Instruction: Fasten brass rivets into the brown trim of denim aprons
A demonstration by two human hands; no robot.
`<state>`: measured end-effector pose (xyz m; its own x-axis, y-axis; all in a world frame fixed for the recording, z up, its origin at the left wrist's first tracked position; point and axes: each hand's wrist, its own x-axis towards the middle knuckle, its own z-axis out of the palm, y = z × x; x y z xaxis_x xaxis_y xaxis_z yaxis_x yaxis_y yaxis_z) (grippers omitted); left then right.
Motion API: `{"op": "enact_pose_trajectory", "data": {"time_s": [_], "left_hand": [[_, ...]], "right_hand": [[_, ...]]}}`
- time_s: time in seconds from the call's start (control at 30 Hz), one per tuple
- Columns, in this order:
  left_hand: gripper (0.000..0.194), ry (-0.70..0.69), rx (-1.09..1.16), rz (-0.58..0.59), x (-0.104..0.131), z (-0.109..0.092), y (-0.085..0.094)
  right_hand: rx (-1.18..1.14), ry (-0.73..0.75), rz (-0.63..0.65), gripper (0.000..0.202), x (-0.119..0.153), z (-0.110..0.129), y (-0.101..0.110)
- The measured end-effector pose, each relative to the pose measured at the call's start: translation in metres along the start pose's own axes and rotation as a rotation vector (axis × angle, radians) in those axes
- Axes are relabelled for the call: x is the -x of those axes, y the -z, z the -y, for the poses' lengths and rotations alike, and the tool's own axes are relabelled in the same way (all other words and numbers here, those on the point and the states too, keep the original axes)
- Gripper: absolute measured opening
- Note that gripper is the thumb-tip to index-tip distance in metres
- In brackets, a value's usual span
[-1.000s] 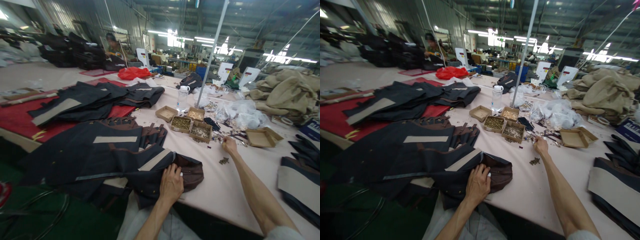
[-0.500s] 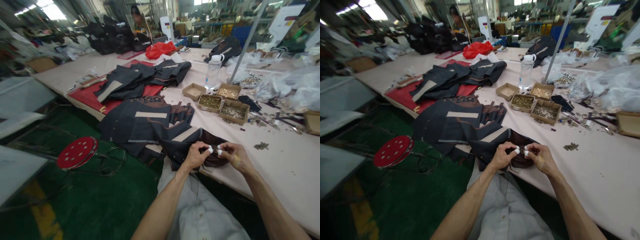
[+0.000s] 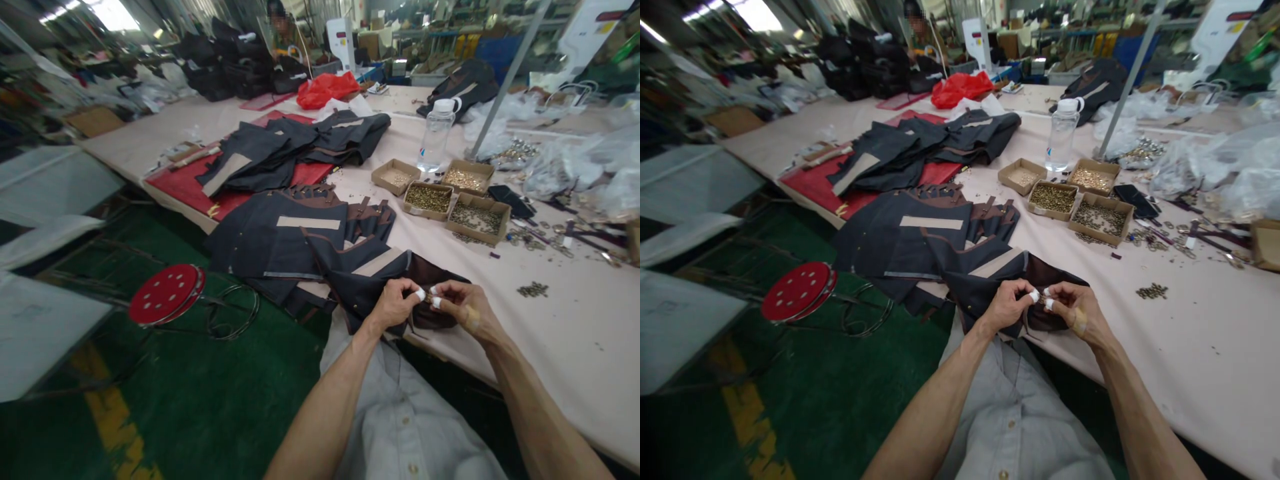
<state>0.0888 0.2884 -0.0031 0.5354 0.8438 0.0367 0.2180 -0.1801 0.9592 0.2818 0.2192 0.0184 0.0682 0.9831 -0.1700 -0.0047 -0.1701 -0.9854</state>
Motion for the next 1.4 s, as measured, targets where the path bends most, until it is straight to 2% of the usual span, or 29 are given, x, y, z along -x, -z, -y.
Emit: {"op": "enact_pose_trajectory", "data": {"time_s": [0.13, 0.2, 0.37, 0.47, 0.73, 0.83, 0.9, 1.0, 1.07, 1.27, 1.4], "left_hand": [[0.027, 0.039, 0.001, -0.015, 0.0, -0.002, -0.001], [0.029, 0.051, 0.016, -0.013, 0.0, -0.003, 0.0], [0.022, -0.011, 0.042, 0.006, 0.003, -0.003, 0.004], [0.018, -0.028, 0.01, 0.004, 0.004, -0.004, 0.005], [0.013, -0.054, -0.071, 0.07, 0.002, -0.003, 0.003], [0.016, -0.04, -0.008, 0.099, 0.001, -0.004, 0.006], [0.019, -0.044, 0.026, 0.118, 0.002, -0.006, 0.008], [0.02, -0.071, 0.025, 0.079, 0.003, -0.006, 0.008], [0.019, -0.067, 0.03, 0.034, 0.004, -0.004, 0.005], [0.02, 0.049, 0.043, -0.027, 0.006, 0.001, -0.002], [0.017, -0.013, -0.095, -0.046, 0.008, -0.006, -0.007]], "right_hand": [[0.005, -0.005, 0.114, 0.042, -0.007, -0.006, -0.001], [0.021, -0.003, 0.128, 0.041, -0.009, -0.01, -0.003], [-0.048, 0.019, 0.028, 0.046, -0.008, -0.021, -0.009], [-0.057, 0.002, 0.033, 0.043, -0.005, -0.02, -0.01], [0.168, 0.081, 0.001, 0.028, -0.014, -0.01, -0.005], [0.117, 0.036, -0.029, 0.032, -0.017, -0.011, -0.009], [0.074, 0.012, -0.107, 0.034, -0.015, -0.011, -0.013], [0.07, 0.047, -0.226, 0.036, -0.012, -0.011, -0.021], [0.069, 0.084, -0.26, 0.036, -0.01, -0.012, -0.026], [0.002, 0.139, -0.246, 0.028, -0.008, -0.02, -0.026], [0.131, 0.196, -0.271, 0.025, -0.011, -0.032, -0.017]]}}
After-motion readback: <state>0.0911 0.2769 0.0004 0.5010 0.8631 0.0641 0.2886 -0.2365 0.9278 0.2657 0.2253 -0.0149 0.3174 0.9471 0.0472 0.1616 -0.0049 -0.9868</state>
